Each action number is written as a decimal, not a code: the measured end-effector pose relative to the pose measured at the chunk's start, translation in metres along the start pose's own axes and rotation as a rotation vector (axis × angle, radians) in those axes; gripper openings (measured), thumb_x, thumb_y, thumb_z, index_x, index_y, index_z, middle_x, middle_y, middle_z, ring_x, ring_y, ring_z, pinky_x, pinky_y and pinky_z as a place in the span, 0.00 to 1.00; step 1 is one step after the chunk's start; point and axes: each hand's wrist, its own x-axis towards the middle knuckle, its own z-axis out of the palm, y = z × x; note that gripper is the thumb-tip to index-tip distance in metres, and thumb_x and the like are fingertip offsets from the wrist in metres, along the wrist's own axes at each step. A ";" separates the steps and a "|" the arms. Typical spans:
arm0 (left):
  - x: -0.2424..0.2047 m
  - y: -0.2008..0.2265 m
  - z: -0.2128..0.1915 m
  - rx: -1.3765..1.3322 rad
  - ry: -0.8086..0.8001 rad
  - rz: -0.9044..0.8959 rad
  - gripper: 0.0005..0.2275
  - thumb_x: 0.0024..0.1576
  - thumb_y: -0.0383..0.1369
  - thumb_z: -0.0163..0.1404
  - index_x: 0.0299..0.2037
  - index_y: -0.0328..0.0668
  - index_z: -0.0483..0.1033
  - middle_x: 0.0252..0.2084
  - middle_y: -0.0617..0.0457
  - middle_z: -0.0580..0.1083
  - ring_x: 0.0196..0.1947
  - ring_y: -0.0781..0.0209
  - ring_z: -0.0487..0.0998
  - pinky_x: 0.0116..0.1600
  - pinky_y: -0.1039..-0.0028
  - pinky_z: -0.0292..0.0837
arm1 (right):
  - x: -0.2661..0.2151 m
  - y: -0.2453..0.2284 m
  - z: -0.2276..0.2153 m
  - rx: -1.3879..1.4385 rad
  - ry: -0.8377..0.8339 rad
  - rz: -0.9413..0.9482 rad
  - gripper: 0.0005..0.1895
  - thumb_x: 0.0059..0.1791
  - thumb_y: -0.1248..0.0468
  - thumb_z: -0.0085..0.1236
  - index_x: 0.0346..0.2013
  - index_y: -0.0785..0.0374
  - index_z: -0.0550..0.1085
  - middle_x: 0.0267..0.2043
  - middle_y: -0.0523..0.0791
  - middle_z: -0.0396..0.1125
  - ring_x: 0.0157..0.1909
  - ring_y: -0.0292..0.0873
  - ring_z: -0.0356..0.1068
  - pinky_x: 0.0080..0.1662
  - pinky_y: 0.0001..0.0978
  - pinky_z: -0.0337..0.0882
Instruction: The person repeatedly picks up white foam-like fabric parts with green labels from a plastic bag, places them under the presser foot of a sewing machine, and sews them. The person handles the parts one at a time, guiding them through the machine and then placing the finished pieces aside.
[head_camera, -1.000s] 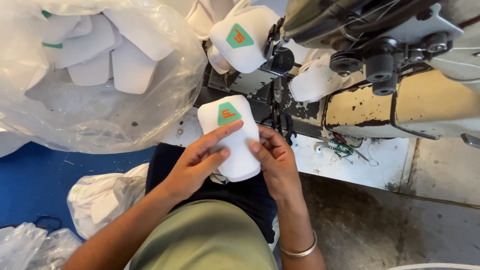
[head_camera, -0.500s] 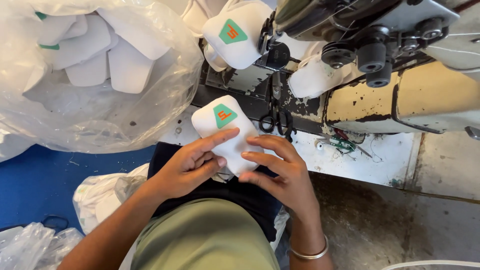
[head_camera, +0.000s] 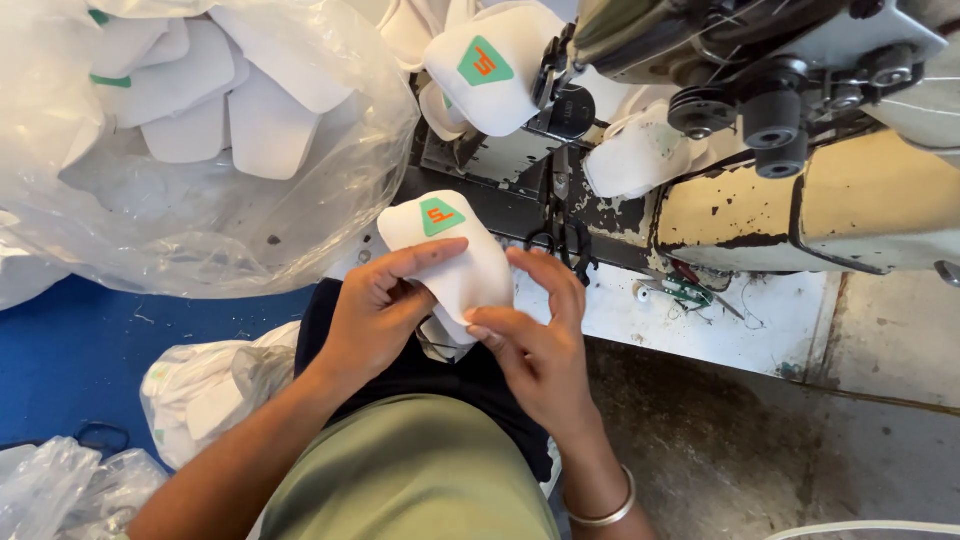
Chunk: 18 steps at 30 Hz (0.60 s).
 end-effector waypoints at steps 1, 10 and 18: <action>0.000 0.003 0.001 -0.001 0.001 0.001 0.22 0.61 0.16 0.46 0.66 0.32 0.73 0.59 0.46 0.78 0.55 0.67 0.77 0.61 0.75 0.74 | -0.003 0.003 0.002 -0.001 -0.001 -0.001 0.09 0.48 0.66 0.66 0.42 0.54 0.80 0.67 0.49 0.61 0.71 0.55 0.58 0.69 0.49 0.60; -0.002 0.022 0.011 -0.614 -0.020 -0.224 0.19 0.58 0.21 0.52 0.61 0.31 0.73 0.55 0.48 0.77 0.52 0.63 0.78 0.58 0.71 0.76 | -0.020 0.019 0.010 -0.305 0.108 -0.287 0.15 0.45 0.65 0.70 0.44 0.44 0.80 0.66 0.44 0.60 0.69 0.53 0.54 0.69 0.48 0.60; 0.002 0.024 0.014 -0.316 -0.059 -0.047 0.18 0.58 0.20 0.58 0.59 0.37 0.77 0.53 0.52 0.77 0.49 0.67 0.77 0.52 0.75 0.77 | -0.037 0.041 0.018 0.955 0.148 0.481 0.26 0.51 0.65 0.66 0.60 0.72 0.69 0.52 0.49 0.70 0.54 0.41 0.70 0.58 0.36 0.71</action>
